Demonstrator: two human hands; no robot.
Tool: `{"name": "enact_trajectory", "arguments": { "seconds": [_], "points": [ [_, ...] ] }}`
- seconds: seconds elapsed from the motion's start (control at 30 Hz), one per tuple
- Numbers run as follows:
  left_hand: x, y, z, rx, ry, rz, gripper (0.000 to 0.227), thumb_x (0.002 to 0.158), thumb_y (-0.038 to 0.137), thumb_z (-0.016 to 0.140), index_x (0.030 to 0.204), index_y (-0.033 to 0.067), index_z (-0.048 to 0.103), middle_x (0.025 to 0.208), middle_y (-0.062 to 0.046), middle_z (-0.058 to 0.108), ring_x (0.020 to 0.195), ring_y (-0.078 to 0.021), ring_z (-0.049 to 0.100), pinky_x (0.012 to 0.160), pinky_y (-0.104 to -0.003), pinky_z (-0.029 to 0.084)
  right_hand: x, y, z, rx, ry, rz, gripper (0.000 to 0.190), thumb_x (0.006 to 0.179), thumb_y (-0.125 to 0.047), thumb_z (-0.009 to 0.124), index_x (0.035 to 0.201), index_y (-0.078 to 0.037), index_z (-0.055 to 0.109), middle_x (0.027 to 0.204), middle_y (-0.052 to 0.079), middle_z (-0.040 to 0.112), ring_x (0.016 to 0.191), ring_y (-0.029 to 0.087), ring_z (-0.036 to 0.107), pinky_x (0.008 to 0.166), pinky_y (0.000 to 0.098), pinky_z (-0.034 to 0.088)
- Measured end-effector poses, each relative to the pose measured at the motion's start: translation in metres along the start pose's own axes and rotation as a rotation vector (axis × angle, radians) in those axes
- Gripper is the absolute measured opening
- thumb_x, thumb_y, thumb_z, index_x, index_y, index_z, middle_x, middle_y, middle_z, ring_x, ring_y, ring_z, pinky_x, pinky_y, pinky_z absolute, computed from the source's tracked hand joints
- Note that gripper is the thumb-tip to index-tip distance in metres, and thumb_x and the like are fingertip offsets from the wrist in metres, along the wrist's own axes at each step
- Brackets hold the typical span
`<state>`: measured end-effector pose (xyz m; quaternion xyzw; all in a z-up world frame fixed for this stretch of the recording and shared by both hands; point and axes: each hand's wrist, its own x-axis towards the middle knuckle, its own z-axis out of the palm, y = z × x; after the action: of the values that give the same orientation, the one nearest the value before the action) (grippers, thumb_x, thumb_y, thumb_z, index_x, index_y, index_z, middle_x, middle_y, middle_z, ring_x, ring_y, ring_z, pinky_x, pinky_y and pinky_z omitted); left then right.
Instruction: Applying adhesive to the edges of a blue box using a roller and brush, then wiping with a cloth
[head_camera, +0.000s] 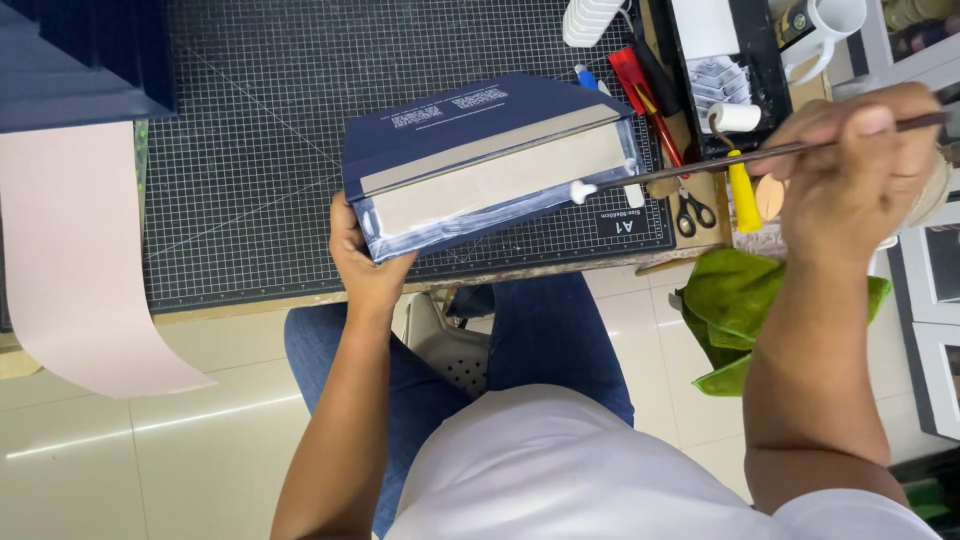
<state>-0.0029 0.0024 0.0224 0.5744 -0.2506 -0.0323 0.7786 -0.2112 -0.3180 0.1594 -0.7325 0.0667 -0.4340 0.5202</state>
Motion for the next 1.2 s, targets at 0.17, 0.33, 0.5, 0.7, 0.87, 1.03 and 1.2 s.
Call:
{"name": "enact_trajectory", "arguments": {
  "seconds": [0.17, 0.33, 0.5, 0.7, 0.87, 1.03, 1.2],
  "points": [
    [-0.001, -0.004, -0.002, 0.02, 0.006, -0.009, 0.061, 0.079, 0.017, 0.085, 0.131, 0.0098, 0.054, 0.117, 0.0, 0.064, 0.105, -0.0106, 0.06, 0.092, -0.026, 0.049, 0.0, 0.001, 0.011, 0.02, 0.028, -0.087, 0.029, 0.119, -0.033, 0.053, 0.108, -0.008, 0.044, 0.071, 0.012, 0.049, 0.059, 0.027, 0.06, 0.049, 0.0296, 0.042],
    [-0.002, -0.002, -0.002, 0.012, 0.018, -0.053, 0.069, 0.079, 0.013, 0.085, 0.139, 0.0086, 0.051, 0.126, -0.003, 0.064, 0.113, -0.0127, 0.062, 0.1, -0.027, 0.051, 0.002, 0.011, -0.006, 0.086, -0.074, 0.017, 0.025, 0.118, -0.028, 0.054, 0.101, -0.01, 0.05, 0.078, 0.007, 0.053, 0.067, 0.021, 0.068, 0.045, 0.0203, 0.047],
    [-0.001, -0.004, -0.004, 0.038, 0.022, -0.04, 0.061, 0.078, 0.014, 0.082, 0.132, 0.0105, 0.054, 0.117, 0.001, 0.063, 0.105, -0.0097, 0.06, 0.092, -0.025, 0.05, 0.003, 0.01, -0.035, -0.014, 0.083, -0.062, 0.028, 0.121, -0.029, 0.05, 0.108, -0.006, 0.043, 0.074, 0.011, 0.045, 0.062, 0.029, 0.06, 0.05, 0.0288, 0.036],
    [0.0, 0.0, -0.003, 0.072, 0.017, -0.028, 0.057, 0.081, 0.015, 0.081, 0.131, 0.0107, 0.054, 0.116, 0.0, 0.063, 0.104, -0.0108, 0.06, 0.091, -0.026, 0.05, 0.005, 0.019, -0.024, 0.028, -0.061, -0.09, 0.027, 0.12, -0.029, 0.049, 0.102, -0.009, 0.047, 0.073, 0.009, 0.05, 0.062, 0.022, 0.065, 0.047, 0.023, 0.045],
    [0.001, -0.002, -0.005, 0.079, 0.023, -0.035, 0.057, 0.079, 0.015, 0.083, 0.128, 0.0114, 0.055, 0.113, 0.001, 0.063, 0.101, -0.01, 0.06, 0.089, -0.025, 0.05, 0.004, 0.019, -0.056, -0.037, 0.033, -0.065, 0.029, 0.122, -0.032, 0.05, 0.107, -0.008, 0.044, 0.072, 0.008, 0.046, 0.062, 0.024, 0.061, 0.05, 0.0271, 0.041],
    [0.001, 0.001, -0.004, 0.08, 0.019, -0.028, 0.058, 0.08, 0.017, 0.083, 0.13, 0.0104, 0.054, 0.116, 0.0, 0.061, 0.105, -0.0113, 0.06, 0.093, -0.026, 0.05, 0.003, 0.009, -0.037, -0.023, 0.027, -0.095, 0.028, 0.121, -0.028, 0.047, 0.105, -0.005, 0.043, 0.081, 0.01, 0.043, 0.063, 0.028, 0.059, 0.052, 0.0296, 0.045],
    [-0.002, -0.005, -0.007, 0.057, 0.032, -0.043, 0.059, 0.079, 0.014, 0.083, 0.13, 0.0115, 0.054, 0.116, 0.001, 0.062, 0.104, -0.0096, 0.06, 0.091, -0.025, 0.05, 0.0, 0.016, -0.063, -0.059, 0.098, -0.089, 0.032, 0.122, -0.029, 0.05, 0.104, -0.004, 0.045, 0.075, 0.012, 0.045, 0.062, 0.03, 0.059, 0.055, 0.0322, 0.043]
  ]
}}
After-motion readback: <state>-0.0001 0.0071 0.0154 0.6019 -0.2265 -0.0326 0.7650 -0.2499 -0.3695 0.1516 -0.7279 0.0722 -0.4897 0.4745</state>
